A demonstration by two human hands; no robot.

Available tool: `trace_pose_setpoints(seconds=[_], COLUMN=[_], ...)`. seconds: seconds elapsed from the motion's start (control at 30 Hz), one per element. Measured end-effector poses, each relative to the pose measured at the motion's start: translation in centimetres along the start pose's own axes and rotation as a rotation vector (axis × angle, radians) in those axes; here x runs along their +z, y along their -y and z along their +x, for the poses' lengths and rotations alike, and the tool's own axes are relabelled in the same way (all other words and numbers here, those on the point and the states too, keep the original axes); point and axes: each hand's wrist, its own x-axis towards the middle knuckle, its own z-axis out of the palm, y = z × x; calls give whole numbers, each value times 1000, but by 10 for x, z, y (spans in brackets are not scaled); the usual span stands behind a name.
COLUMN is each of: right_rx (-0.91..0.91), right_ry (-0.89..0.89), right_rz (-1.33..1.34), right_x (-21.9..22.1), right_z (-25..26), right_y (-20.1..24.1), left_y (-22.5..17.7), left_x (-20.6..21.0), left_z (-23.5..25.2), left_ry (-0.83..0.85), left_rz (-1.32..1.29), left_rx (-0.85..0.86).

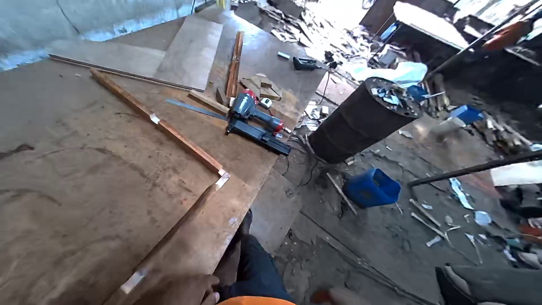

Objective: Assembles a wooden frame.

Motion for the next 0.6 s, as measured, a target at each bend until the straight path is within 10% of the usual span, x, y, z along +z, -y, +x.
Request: trace_pose_setpoints(seconds=[0.33,0.6], right_rx=[-418,-357], right_ry=[-595,-580], right_rz=[-82,3], right_x=[-378,-540], right_z=[240,392], right_y=[-30,22], left_y=[-64,-166], left_x=[-67,-142], left_z=[195,268], left_ry=[-127,-207], left_rz=[-33,-54], left_rx=[-95,-322])
